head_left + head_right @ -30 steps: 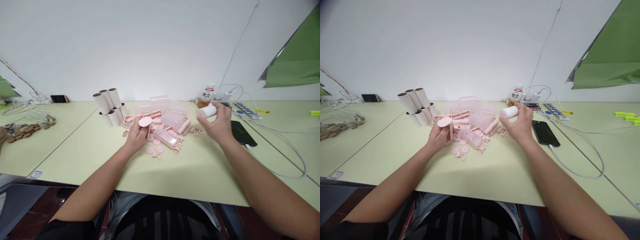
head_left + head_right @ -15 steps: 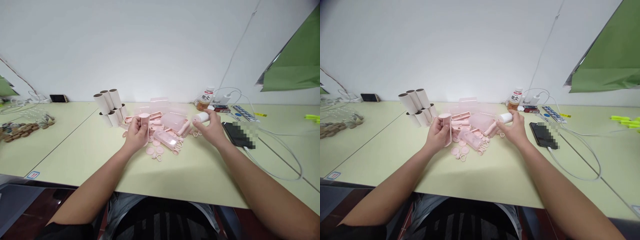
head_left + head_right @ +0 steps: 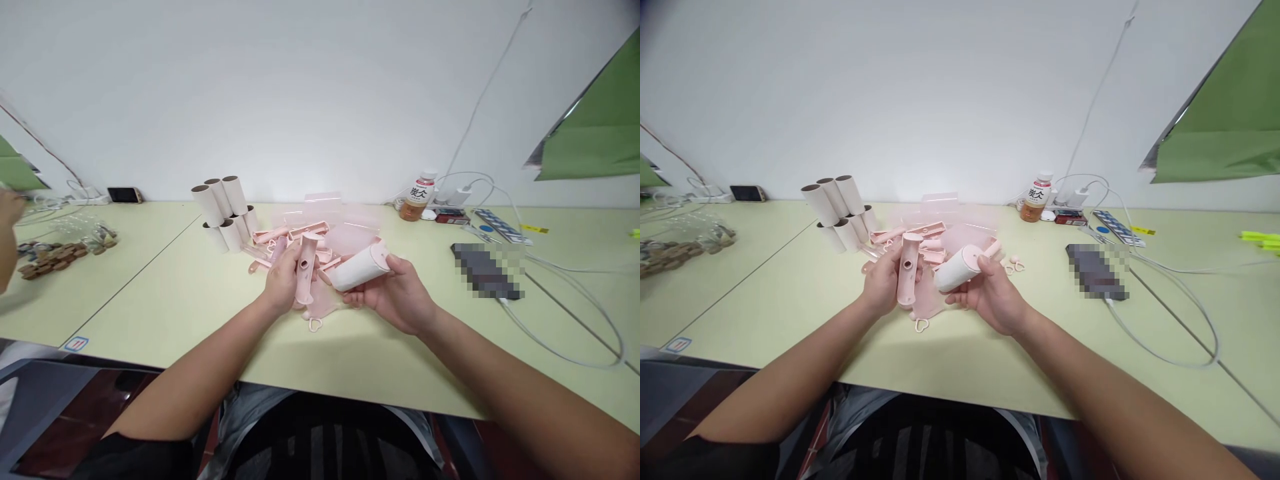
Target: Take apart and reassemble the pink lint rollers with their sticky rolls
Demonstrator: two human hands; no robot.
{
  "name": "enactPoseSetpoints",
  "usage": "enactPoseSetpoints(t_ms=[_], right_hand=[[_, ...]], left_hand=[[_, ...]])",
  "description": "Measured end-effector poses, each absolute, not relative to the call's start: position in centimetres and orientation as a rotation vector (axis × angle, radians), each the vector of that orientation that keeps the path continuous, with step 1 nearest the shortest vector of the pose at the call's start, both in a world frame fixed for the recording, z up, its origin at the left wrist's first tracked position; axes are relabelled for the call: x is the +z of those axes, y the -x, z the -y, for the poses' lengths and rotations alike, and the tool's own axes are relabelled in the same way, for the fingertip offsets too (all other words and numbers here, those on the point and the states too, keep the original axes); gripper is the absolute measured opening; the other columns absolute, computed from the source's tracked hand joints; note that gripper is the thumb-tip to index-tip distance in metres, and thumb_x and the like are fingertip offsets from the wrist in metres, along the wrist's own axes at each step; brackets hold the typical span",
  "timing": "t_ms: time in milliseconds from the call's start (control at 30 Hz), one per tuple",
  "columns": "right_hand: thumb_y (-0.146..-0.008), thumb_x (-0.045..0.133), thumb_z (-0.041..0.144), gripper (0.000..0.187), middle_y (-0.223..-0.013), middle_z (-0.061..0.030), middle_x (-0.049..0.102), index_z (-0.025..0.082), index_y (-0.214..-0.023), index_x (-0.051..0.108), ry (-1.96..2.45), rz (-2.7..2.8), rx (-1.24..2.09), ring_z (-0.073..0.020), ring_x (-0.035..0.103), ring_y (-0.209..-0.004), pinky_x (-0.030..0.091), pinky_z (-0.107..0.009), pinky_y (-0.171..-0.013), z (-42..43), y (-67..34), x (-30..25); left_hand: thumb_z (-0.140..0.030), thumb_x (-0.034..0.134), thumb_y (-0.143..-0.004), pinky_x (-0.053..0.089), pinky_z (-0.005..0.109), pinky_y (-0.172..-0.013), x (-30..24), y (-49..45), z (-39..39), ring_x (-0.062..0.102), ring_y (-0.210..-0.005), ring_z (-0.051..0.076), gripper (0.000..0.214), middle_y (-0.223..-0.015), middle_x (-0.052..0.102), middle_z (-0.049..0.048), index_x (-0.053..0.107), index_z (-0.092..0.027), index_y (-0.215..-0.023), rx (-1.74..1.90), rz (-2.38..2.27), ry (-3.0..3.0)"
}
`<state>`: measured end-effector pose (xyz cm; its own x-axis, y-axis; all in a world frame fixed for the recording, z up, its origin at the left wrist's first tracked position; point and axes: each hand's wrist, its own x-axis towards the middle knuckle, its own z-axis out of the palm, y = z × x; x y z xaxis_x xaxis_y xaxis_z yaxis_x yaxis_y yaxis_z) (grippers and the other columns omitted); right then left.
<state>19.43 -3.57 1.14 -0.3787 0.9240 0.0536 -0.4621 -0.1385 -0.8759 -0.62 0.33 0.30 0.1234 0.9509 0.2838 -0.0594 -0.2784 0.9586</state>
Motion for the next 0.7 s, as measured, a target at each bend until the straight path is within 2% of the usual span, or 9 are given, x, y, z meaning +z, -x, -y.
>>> enactPoseSetpoints(t_ms=[100, 200, 300, 433, 567, 700], right_hand=[[-0.08, 0.059, 0.061, 0.052, -0.108, -0.0139, 0.07, 0.018, -0.11, 0.065, 0.613, 1.077, 1.66, -0.0289, 0.065, -0.091, 0.053, -0.042, -0.074, 3.5, -20.0, 1.5], [-0.081, 0.057, 0.063, 0.053, -0.113, -0.0135, 0.069, 0.02, -0.11, 0.066, 0.527, 1.107, 1.712, -0.0297, 0.066, -0.094, 0.054, -0.043, -0.074, 3.8, -20.6, 2.0], [-0.079, 0.058, 0.067, 0.064, -0.114, -0.0157, 0.068, 0.016, -0.116, 0.066, 0.382, 1.286, 1.974, -0.0295, 0.066, -0.093, 0.055, -0.043, -0.074, 4.6, -20.5, 2.0], [-0.08, 0.059, 0.067, 0.079, -0.117, -0.0186, 0.065, 0.009, -0.133, 0.058, 0.28, 1.56, 2.248, -0.028, 0.065, -0.097, 0.055, -0.04, -0.077, 5.2, -19.8, 0.2], [-0.086, 0.057, 0.059, 0.07, -0.139, -0.0182, 0.055, 0.016, -0.141, 0.052, 0.378, 1.466, 2.269, -0.0253, 0.063, -0.106, 0.056, -0.036, -0.079, 4.4, -19.8, -1.6], [-0.088, 0.058, 0.056, 0.065, -0.129, -0.0159, 0.064, 0.018, -0.14, 0.054, 0.432, 1.455, 2.22, -0.0229, 0.065, -0.101, 0.055, -0.034, -0.08, 3.6, -20.9, -1.7]], left_hand=[[-0.051, 0.039, -0.096, 0.049, 0.032, -0.061, 0.1, 0.4, -0.2, 0.057, -0.061, 0.017, 0.04, -0.067, 0.059, 0.0024, 0.058, -0.022, -0.075, 1.239, -0.863, -1.463], [-0.056, 0.048, -0.093, 0.05, 0.031, -0.059, -0.3, 0.2, -0.2, 0.06, -0.062, 0.017, 0.035, -0.072, 0.061, 0.0016, 0.058, -0.023, -0.089, 1.265, -0.799, -1.358], [-0.059, 0.055, -0.089, 0.053, 0.032, -0.066, -0.7, -0.2, -0.3, 0.065, -0.071, 0.018, 0.036, -0.079, 0.064, 0.0007, 0.057, -0.025, -0.101, 1.295, -0.773, -1.273], [-0.057, 0.058, -0.088, 0.056, 0.034, -0.074, -1.4, -0.4, -1.0, 0.068, -0.079, 0.018, 0.036, -0.082, 0.066, -0.0008, 0.053, -0.025, -0.105, 1.32, -0.693, -1.224], [-0.056, 0.059, -0.087, 0.054, 0.029, -0.06, -1.4, 0.2, -1.7, 0.066, -0.066, 0.014, 0.035, -0.081, 0.065, -0.0017, 0.051, -0.024, -0.097, 1.418, -0.714, -1.147], [-0.057, 0.059, -0.086, 0.049, 0.025, -0.048, -0.5, 1.1, -1.9, 0.062, -0.056, 0.013, 0.037, -0.074, 0.063, -0.0021, 0.049, -0.022, -0.093, 1.521, -0.754, -1.046]])
